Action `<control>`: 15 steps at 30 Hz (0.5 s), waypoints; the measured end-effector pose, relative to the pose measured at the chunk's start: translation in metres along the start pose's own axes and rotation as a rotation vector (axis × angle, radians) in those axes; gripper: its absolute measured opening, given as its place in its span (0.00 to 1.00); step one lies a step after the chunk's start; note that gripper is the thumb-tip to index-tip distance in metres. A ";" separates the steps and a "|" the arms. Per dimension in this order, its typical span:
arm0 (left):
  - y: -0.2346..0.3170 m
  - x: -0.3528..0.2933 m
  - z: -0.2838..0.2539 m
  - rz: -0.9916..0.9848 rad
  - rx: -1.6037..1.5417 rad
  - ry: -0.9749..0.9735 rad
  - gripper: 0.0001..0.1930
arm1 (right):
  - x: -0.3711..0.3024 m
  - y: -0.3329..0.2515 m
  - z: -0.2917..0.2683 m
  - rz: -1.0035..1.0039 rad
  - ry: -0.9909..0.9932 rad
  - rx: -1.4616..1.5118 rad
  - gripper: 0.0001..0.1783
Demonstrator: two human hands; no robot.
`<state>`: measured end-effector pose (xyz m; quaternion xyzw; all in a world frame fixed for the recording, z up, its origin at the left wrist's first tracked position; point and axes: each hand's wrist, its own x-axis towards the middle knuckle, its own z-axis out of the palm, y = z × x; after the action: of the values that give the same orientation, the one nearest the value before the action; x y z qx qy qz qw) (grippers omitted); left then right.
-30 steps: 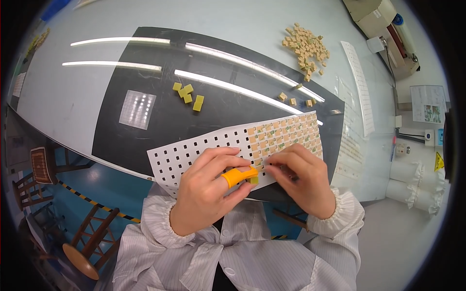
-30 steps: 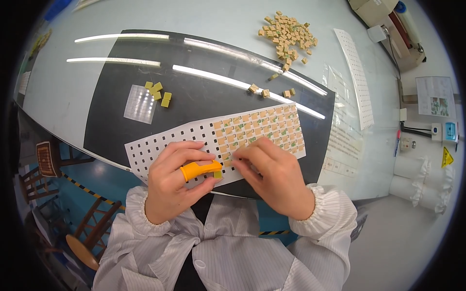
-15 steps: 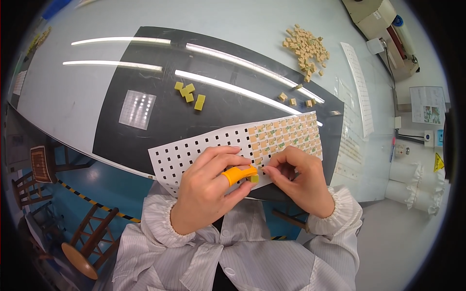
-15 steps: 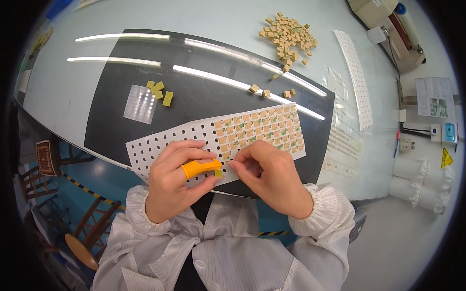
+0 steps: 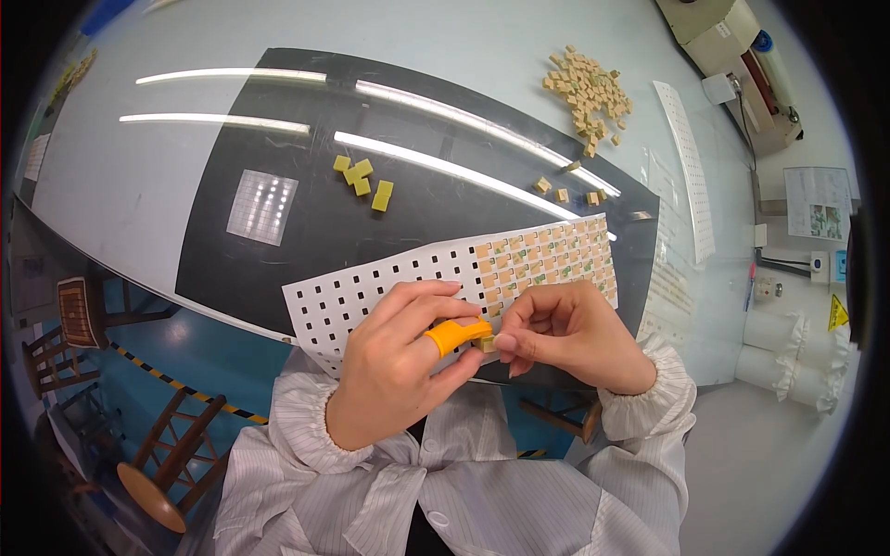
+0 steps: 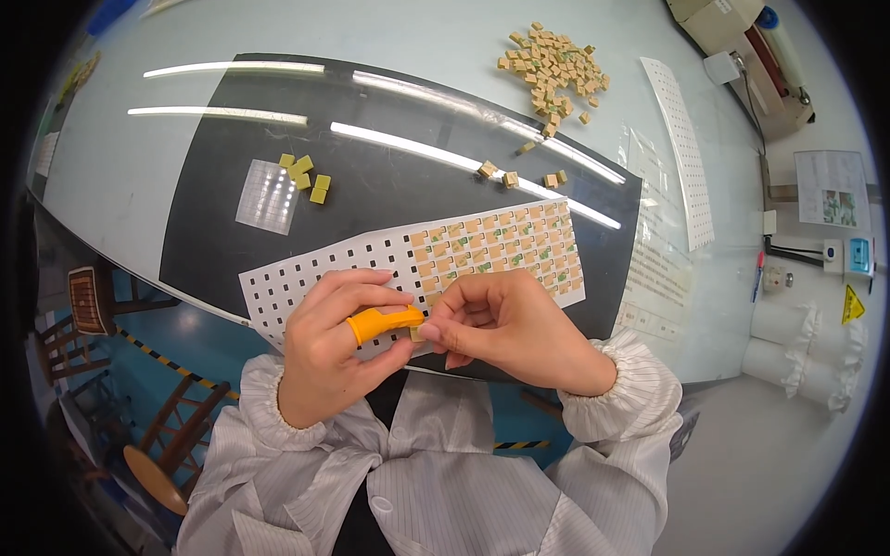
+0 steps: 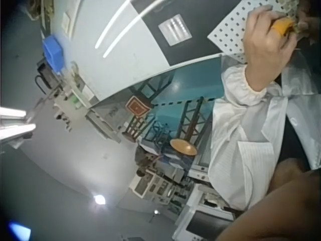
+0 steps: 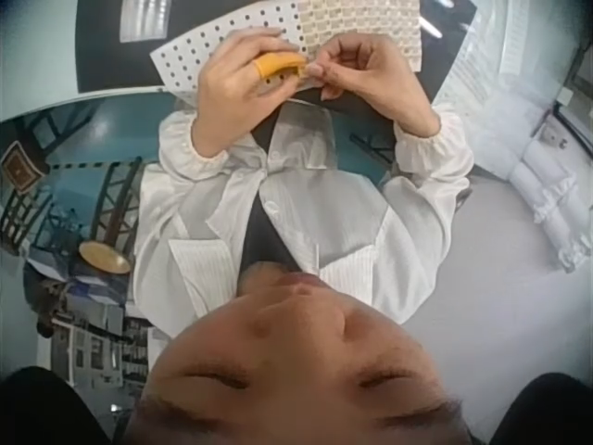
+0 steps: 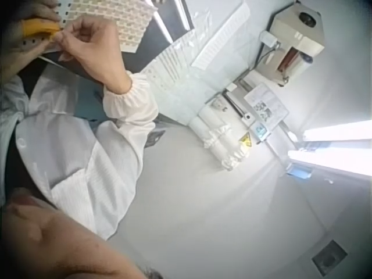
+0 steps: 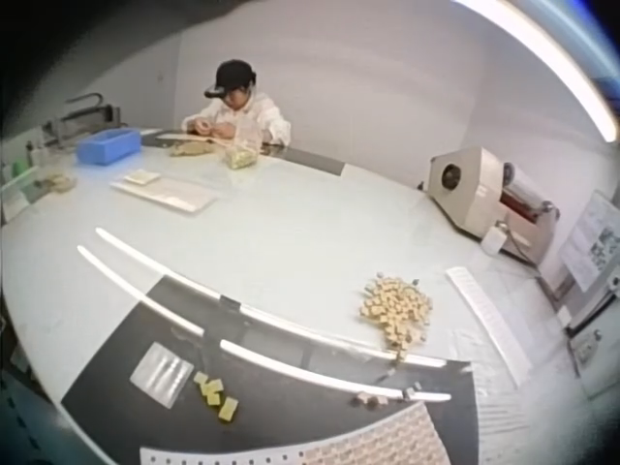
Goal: The person is placing small square components into a grid board using dextrous hand movements.
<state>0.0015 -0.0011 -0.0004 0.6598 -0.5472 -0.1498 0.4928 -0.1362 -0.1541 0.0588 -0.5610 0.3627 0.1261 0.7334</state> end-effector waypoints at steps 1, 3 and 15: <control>0.000 0.000 0.000 -0.001 0.000 0.000 0.14 | 0.000 0.001 0.000 -0.006 0.010 0.011 0.07; 0.000 0.000 0.001 -0.004 0.004 -0.002 0.15 | -0.001 0.001 0.001 -0.011 0.021 0.022 0.07; 0.000 0.000 0.001 -0.006 0.006 -0.002 0.14 | -0.001 0.000 0.004 -0.006 0.048 0.030 0.06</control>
<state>0.0008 -0.0010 -0.0007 0.6626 -0.5463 -0.1502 0.4898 -0.1352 -0.1501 0.0599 -0.5538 0.3804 0.1046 0.7332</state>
